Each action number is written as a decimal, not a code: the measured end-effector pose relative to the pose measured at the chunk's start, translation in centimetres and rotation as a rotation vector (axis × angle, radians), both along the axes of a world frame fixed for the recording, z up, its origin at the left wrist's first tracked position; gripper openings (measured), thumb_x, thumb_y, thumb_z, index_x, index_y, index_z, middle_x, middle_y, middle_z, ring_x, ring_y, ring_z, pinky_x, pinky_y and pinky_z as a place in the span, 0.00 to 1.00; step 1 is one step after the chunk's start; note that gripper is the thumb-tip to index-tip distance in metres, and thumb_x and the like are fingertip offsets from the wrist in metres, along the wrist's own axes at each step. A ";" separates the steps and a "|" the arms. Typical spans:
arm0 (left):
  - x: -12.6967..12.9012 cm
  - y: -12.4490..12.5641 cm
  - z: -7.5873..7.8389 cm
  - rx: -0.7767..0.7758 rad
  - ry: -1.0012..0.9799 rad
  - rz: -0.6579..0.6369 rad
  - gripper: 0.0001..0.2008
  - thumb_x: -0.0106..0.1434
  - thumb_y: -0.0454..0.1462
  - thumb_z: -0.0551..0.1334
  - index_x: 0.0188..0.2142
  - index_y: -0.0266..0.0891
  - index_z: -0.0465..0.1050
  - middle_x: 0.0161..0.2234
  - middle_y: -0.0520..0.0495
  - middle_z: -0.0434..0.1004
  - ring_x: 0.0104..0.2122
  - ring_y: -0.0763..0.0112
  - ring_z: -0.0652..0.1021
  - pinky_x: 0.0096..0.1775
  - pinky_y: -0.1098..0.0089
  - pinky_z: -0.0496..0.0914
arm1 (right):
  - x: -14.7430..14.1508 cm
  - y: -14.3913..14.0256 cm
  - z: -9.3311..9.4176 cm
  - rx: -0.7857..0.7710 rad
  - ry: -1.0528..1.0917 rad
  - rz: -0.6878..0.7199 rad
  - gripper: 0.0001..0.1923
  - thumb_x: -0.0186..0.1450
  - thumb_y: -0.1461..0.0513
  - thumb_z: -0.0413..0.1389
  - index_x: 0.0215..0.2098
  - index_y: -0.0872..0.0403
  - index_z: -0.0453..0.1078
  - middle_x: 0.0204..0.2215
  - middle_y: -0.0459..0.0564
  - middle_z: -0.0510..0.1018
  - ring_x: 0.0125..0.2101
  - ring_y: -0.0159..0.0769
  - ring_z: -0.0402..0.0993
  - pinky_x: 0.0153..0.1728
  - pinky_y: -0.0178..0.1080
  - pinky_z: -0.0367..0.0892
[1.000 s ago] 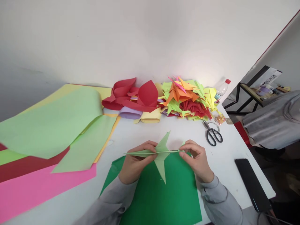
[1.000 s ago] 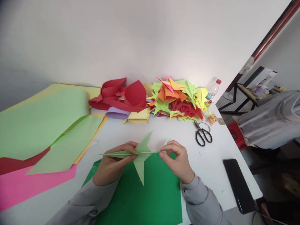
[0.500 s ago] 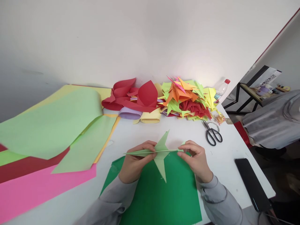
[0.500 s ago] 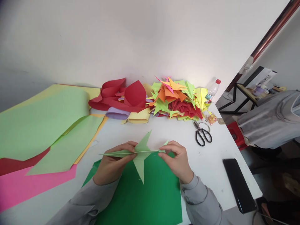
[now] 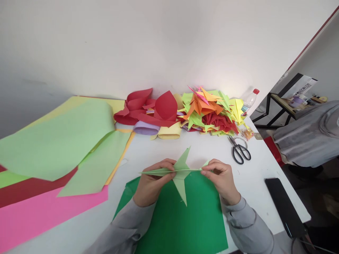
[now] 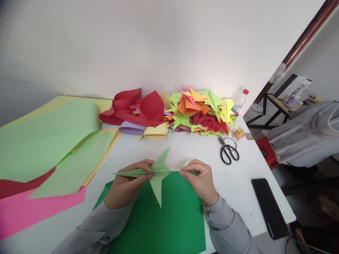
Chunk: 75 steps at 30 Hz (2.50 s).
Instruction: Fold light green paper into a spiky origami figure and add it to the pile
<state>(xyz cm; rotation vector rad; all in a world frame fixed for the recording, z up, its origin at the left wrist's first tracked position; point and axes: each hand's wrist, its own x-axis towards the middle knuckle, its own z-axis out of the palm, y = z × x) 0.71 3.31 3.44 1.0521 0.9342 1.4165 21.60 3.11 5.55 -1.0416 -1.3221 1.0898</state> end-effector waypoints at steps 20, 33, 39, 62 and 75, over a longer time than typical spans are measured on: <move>-0.6 0.3 1.1 -0.113 -0.061 0.117 0.10 0.40 0.37 0.73 0.20 0.37 0.75 0.32 0.44 0.77 0.27 0.66 0.75 0.24 0.69 0.69 | 0.5 -0.3 0.0 -0.276 0.075 0.181 0.15 0.58 0.52 0.63 0.23 0.55 0.74 0.17 0.45 0.77 0.18 0.29 0.70 0.22 0.33 0.66; -0.8 0.3 1.1 -0.122 -0.084 0.137 0.09 0.40 0.35 0.73 0.21 0.38 0.75 0.32 0.46 0.77 0.25 0.70 0.73 0.23 0.71 0.66 | 0.7 -0.4 -0.3 -0.221 0.156 0.231 0.09 0.60 0.56 0.62 0.30 0.54 0.77 0.22 0.47 0.80 0.21 0.30 0.74 0.25 0.33 0.68; -0.7 0.4 1.3 -0.125 -0.072 0.156 0.11 0.39 0.37 0.73 0.21 0.37 0.75 0.32 0.45 0.76 0.25 0.70 0.73 0.23 0.71 0.68 | 0.6 -0.4 -0.1 -0.229 0.110 0.173 0.11 0.58 0.55 0.62 0.26 0.55 0.74 0.19 0.46 0.79 0.20 0.31 0.73 0.24 0.34 0.68; -0.4 0.2 1.2 -0.084 0.004 0.139 0.10 0.42 0.38 0.72 0.21 0.37 0.74 0.31 0.44 0.76 0.27 0.65 0.75 0.23 0.70 0.68 | 0.4 -0.4 0.3 -0.239 0.043 0.128 0.16 0.58 0.51 0.61 0.22 0.54 0.70 0.16 0.44 0.74 0.18 0.30 0.68 0.22 0.34 0.65; -0.5 0.3 1.0 -0.072 -0.027 0.141 0.08 0.42 0.36 0.72 0.21 0.37 0.75 0.32 0.44 0.76 0.27 0.65 0.75 0.23 0.69 0.68 | 0.6 -0.3 0.1 -0.175 0.002 0.117 0.24 0.64 0.47 0.54 0.18 0.53 0.63 0.13 0.42 0.68 0.17 0.28 0.61 0.22 0.33 0.59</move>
